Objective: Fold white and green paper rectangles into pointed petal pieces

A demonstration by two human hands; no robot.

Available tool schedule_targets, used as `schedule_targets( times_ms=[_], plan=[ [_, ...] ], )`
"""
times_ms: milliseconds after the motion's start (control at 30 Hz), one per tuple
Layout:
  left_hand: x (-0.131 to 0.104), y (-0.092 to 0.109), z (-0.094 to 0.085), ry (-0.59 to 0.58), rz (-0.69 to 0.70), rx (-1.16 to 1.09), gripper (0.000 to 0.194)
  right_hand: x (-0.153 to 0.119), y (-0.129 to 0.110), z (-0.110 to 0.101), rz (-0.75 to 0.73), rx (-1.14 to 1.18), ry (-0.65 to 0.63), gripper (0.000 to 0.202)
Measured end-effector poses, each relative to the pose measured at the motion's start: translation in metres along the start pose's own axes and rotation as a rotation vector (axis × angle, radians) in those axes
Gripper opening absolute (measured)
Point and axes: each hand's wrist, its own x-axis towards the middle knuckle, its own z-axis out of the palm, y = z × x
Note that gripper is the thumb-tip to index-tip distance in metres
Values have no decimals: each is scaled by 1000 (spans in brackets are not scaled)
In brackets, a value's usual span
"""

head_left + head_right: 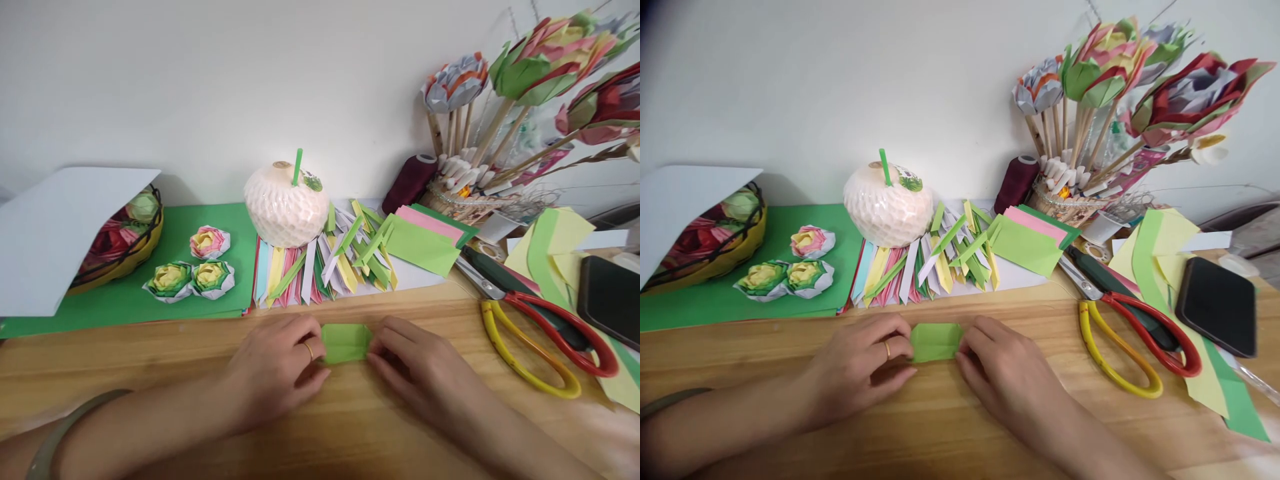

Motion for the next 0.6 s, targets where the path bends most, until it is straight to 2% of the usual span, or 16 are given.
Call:
schedule_targets(
  times_ms=[400, 600],
  plan=[
    [6, 5, 1, -49, -195, -150, 17, 0, 1, 2, 37, -23, -23, 17],
    [8, 7, 3, -45, -216, -140, 19, 0, 0, 2, 9, -57, 4, 20]
  ],
)
